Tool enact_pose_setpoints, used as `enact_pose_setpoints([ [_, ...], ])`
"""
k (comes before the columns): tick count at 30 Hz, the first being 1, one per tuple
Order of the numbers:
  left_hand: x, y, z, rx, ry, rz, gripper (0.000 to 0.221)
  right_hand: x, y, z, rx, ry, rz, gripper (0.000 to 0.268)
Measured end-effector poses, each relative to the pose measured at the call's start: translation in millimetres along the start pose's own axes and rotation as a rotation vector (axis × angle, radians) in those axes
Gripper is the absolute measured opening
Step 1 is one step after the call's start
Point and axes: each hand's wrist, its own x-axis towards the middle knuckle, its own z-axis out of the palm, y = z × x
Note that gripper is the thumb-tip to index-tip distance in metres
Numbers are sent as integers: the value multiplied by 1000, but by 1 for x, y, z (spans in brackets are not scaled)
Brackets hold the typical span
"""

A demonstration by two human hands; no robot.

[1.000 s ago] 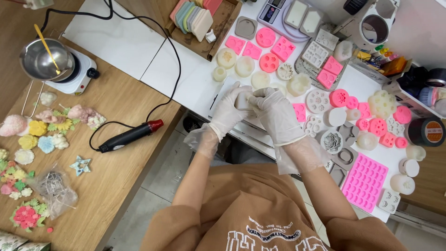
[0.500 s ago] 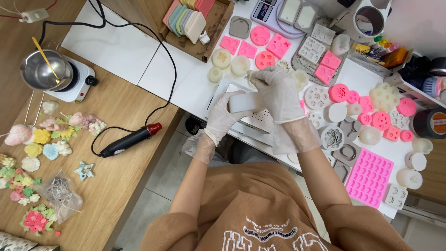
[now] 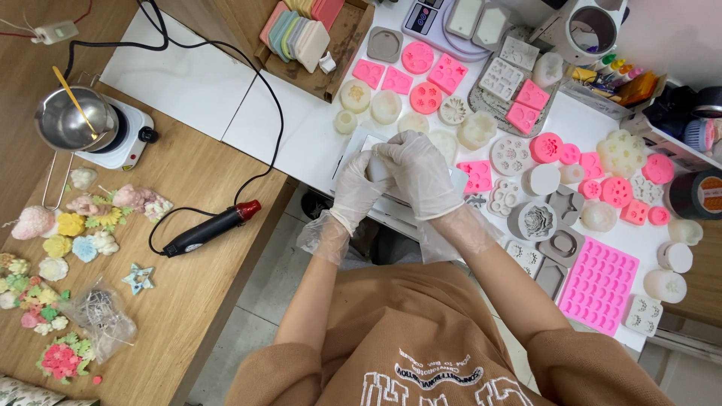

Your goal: Preparing a candle mold by using a heat gun and adjusting components.

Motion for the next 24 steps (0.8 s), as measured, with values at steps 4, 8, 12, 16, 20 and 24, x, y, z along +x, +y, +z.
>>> enact_pose_setpoints([
  [4,-2,8,-2,-73,40,47,49,8,-6,-4,-136,149,-142,16],
  [8,0,-22,11,-422,-8,70,34,-6,-27,-8,-68,69,-142,15],
  [12,0,-23,12,-282,24,127,36,-8,-34,0,-161,-125,-175,16],
  [16,-2,-49,25,-169,-12,-111,23,8,-33,6,-507,-16,-261,12],
  [20,1,-3,-1,-154,30,36,42,20,3,22,-538,-57,-223,7],
  [24,-4,2,-1,-141,0,38,52,27,42,0,-532,71,-319,12],
])
